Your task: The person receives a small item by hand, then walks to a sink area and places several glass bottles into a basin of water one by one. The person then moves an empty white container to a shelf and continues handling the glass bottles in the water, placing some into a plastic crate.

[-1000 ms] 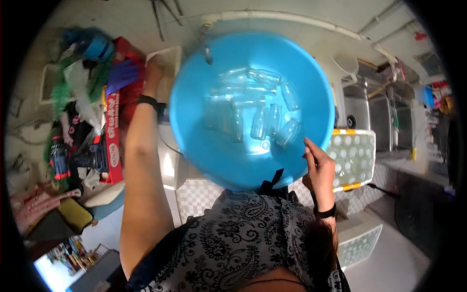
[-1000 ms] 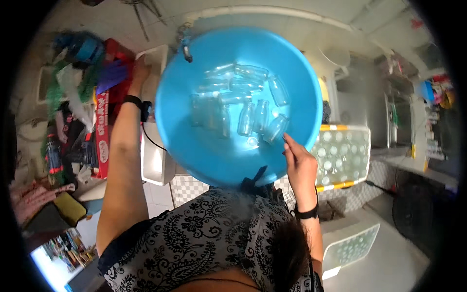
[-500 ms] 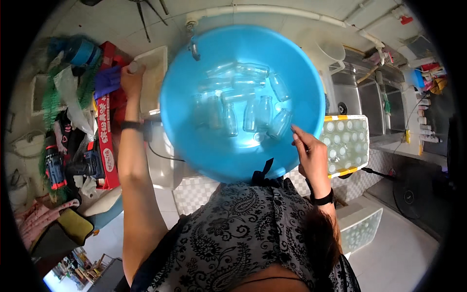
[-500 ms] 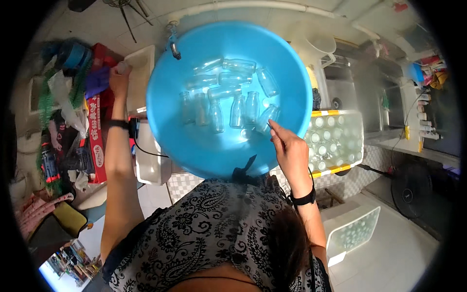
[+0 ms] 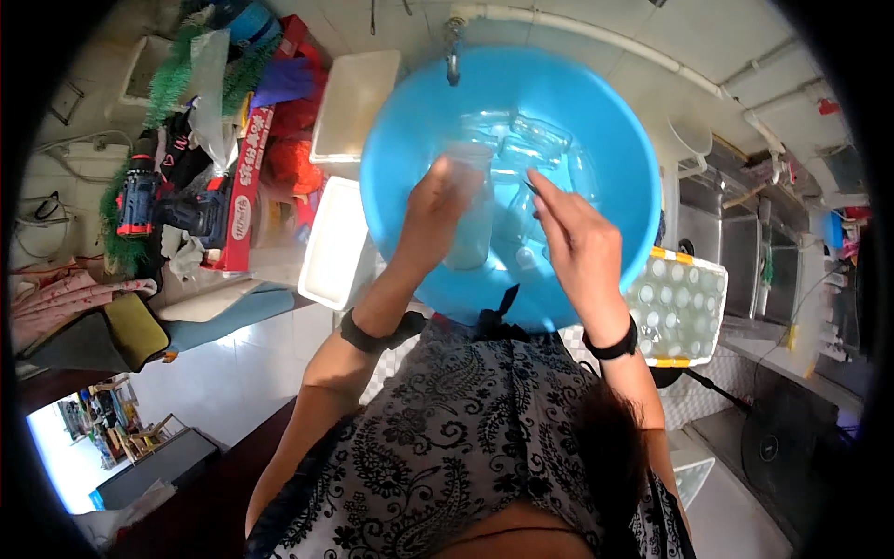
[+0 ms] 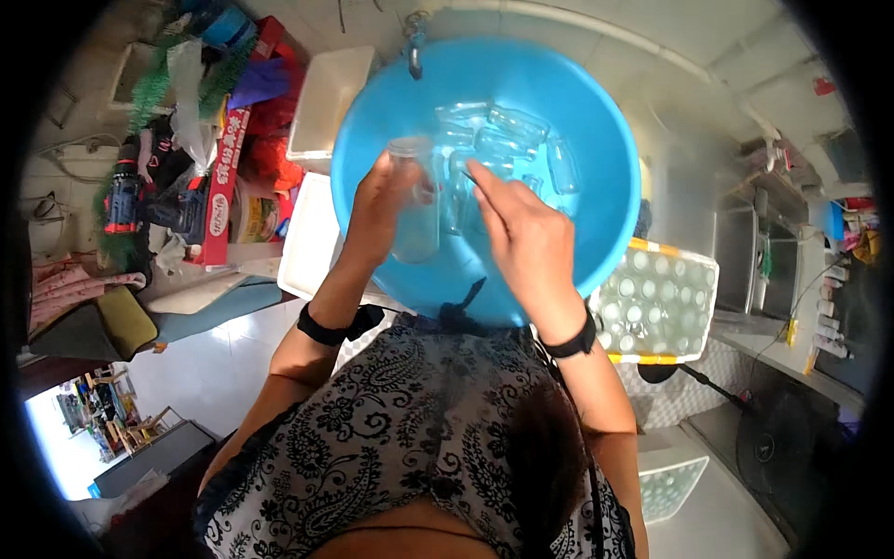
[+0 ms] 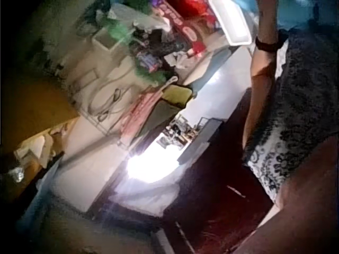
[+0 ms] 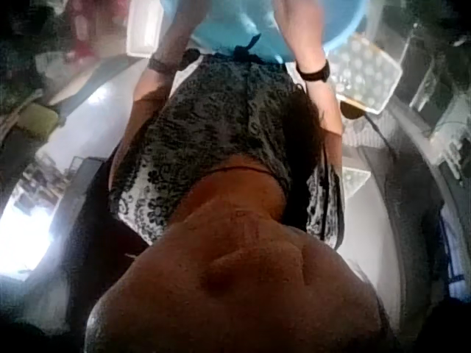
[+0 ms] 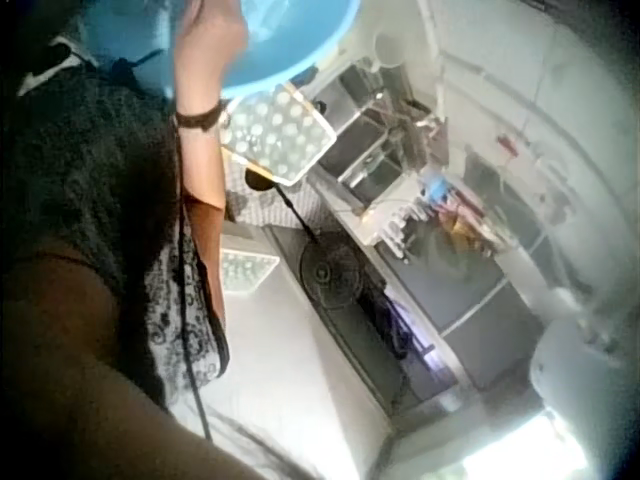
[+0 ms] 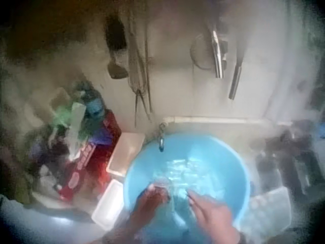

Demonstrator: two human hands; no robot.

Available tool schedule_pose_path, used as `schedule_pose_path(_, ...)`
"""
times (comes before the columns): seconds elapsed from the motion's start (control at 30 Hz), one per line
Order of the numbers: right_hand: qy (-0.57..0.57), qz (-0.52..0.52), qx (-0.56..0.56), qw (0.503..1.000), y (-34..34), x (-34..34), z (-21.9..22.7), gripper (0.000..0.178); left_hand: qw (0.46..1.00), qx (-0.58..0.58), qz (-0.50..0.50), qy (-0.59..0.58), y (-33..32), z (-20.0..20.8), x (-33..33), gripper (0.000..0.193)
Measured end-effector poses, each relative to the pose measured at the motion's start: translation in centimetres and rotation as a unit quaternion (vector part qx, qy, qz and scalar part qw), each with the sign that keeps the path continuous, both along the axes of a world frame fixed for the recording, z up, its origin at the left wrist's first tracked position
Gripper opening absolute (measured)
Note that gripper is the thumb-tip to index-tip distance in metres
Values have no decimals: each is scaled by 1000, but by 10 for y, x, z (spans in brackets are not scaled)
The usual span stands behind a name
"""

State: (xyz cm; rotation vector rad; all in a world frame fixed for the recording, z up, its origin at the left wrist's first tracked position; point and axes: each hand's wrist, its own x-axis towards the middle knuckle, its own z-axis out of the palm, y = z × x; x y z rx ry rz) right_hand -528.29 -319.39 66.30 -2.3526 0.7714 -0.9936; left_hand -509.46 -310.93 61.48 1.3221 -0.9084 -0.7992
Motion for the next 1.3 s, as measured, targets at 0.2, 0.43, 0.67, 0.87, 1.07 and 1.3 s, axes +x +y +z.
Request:
schedule_pose_path(0.2,77,-13,-68,995,13,-12,-7,40,994,107,-8,-12,8,12,-41,34)
schedule_pose_path(0.43,127,-50,-44,990,19,-30,-44,46,974,209,-83,36,14,-18,-47,40)
schedule_pose_path(0.67,135,-271,-36,952,-75,-107,-76,32,955,254,-118,-99,20,-49,-68,43)
schedule_pose_path(0.87,66,-205,148,965,-54,-118,-66,28,926,324,9,-193,-77,-165,-34,53)
schedule_pose_path(1.07,43,-177,198,963,-8,-117,-87,28,846,471,-16,-249,-128,-193,-34,80)
schedule_pose_path(1.3,12,-221,225,949,6,-165,-89,28,777,445,-157,-417,-103,-152,-65,113)
